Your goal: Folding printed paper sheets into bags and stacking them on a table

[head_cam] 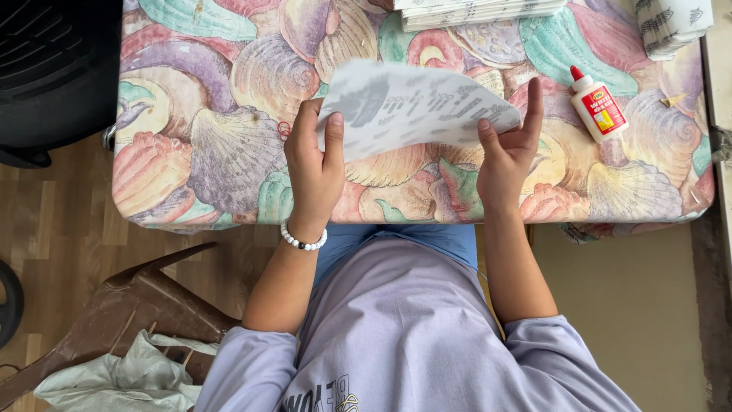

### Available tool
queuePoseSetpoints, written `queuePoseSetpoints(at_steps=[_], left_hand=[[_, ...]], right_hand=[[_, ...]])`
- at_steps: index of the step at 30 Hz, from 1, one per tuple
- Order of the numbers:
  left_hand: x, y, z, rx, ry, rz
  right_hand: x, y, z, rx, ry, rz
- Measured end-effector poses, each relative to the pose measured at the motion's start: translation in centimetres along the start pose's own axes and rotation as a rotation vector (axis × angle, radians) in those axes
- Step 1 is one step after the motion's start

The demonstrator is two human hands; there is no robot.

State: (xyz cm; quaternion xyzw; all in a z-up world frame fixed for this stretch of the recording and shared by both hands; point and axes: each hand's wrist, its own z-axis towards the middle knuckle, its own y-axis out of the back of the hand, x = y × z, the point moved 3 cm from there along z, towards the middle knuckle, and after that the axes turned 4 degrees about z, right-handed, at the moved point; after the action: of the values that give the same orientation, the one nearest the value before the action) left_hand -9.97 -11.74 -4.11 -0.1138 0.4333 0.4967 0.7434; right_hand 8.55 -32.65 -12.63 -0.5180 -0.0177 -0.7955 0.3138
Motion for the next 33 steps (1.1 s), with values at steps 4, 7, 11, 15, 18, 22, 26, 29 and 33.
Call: queuePoseSetpoints(at_steps=[4, 7, 11, 15, 18, 22, 26, 29, 33], left_hand=[[-0.6, 0.2, 0.1, -0.012, 0.03, 0.008], [0.2, 0.0, -0.3, -0.014, 0.035, 0.019], [-0.7, 0.0, 0.1, -0.005, 0.026, 0.037], [-0.2, -0.2, -0.2, -0.016, 0.015, 0.053], [-0.1, 0.0, -0.3, -0.042, 0.011, 0.061], [1.2, 0.8, 0.1, 0.121, 0.047, 0.064], [1.6, 1.8, 0.9, 0.286, 0.048, -0.103], [3.4, 1.1, 0.5, 0.295, 0.153, -0.235], [3.8, 0.4, 0.0, 0.238, 0.133, -0.097]], right_hand=[[0.3, -0.1, 0.0, 0.018, 0.004, -0.01], [-0.5, 0.4, 0.0, 0.039, 0.019, -0.018], [-0.4, 0.3, -0.2, 0.033, 0.002, -0.026], [-0.5, 0.4, 0.0, 0.024, -0.005, -0.024], [-0.2, 0.2, 0.0, 0.035, -0.003, -0.023], [0.2, -0.2, 0.1, -0.069, -0.078, -0.121], [0.2, -0.1, 0.5, -0.045, -0.079, -0.067], [0.5, -0.3, 0.8, -0.037, -0.078, -0.097], [0.5, -0.5, 0.9, -0.04, -0.098, -0.064]])
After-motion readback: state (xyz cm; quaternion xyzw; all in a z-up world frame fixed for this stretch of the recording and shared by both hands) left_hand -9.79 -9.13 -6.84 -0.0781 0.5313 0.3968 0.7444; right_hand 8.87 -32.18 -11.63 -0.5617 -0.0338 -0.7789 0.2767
